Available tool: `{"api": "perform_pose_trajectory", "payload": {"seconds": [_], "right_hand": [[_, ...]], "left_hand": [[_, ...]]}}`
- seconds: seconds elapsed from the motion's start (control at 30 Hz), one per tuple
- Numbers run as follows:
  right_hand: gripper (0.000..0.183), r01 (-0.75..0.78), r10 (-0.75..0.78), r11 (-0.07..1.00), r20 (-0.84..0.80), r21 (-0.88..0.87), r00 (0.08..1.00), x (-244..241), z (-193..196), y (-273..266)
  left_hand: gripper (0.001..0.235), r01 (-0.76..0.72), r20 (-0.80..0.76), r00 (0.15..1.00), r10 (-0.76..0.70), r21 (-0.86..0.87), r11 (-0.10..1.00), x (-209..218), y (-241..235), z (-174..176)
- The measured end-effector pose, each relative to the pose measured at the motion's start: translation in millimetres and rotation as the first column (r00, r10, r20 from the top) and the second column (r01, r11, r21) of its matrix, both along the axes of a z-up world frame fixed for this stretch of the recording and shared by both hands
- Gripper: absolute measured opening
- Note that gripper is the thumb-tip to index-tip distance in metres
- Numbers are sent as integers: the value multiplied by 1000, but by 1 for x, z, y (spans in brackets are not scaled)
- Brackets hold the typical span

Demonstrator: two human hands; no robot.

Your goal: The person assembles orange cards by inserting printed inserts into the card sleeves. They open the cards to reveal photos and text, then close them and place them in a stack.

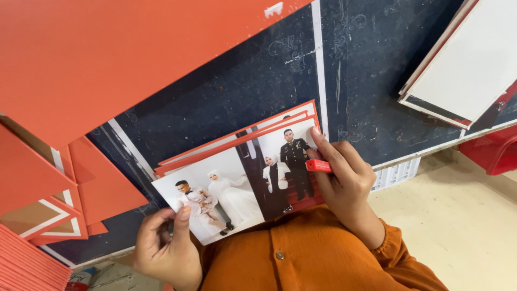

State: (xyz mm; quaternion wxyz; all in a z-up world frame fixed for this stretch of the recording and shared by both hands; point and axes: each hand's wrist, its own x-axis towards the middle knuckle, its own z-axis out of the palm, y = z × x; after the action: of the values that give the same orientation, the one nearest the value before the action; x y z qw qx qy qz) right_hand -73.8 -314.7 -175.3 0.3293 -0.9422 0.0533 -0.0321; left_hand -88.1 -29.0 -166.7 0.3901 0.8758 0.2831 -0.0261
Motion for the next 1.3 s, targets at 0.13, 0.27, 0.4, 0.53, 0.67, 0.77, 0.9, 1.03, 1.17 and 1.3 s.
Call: {"api": "perform_pose_trajectory", "payload": {"seconds": [0.13, 0.27, 0.4, 0.53, 0.67, 0.77, 0.9, 1.03, 1.17, 1.3], "right_hand": [[34, 3, -3, 1000, 9, 5, 1000, 0, -1, 1], [33, 3, -3, 1000, -3, -2, 1000, 0, 0, 0], [34, -4, 4, 1000, -8, -16, 1000, 1, 1, 0], [33, 5, -5, 1000, -1, 15, 1000, 5, 5, 2], [34, 9, -9, 1000, -53, 5, 999, 4, 10, 2], [32, 4, -5, 999, -45, -40, 999, 5, 9, 3], [27, 5, -6, 993, -9, -115, 1000, -2, 2, -4], [26, -21, 20, 988, -7, -152, 1000, -1, 1, -4], [27, -13, 12, 987, -8, -162, 1000, -2, 1, -5], [27, -24, 25, 988, 6, -150, 1000, -1, 1, -5]], "left_hand": [[26, -3, 10, 1000, 3, -24, 1000, 1, 0, -1], [25, 30, 4, 1000, -30, 4, 1000, 1, 2, -2], [25, 61, -10, 998, -61, 14, 998, 4, 3, 0], [26, 78, 21, 997, -78, -9, 997, 12, 1, 1], [23, 140, 29, 990, -141, 20, 990, 21, 1, 5], [21, 150, 61, 987, -149, -11, 989, 29, 2, 9], [21, 194, 85, 978, -192, -25, 981, 39, 1, 14], [22, 181, 76, 982, -175, -81, 980, 39, 2, 11], [22, 190, 51, 981, -185, -110, 976, 42, 3, 13], [24, 216, 39, 976, -213, -100, 971, 44, 4, 15]]}}
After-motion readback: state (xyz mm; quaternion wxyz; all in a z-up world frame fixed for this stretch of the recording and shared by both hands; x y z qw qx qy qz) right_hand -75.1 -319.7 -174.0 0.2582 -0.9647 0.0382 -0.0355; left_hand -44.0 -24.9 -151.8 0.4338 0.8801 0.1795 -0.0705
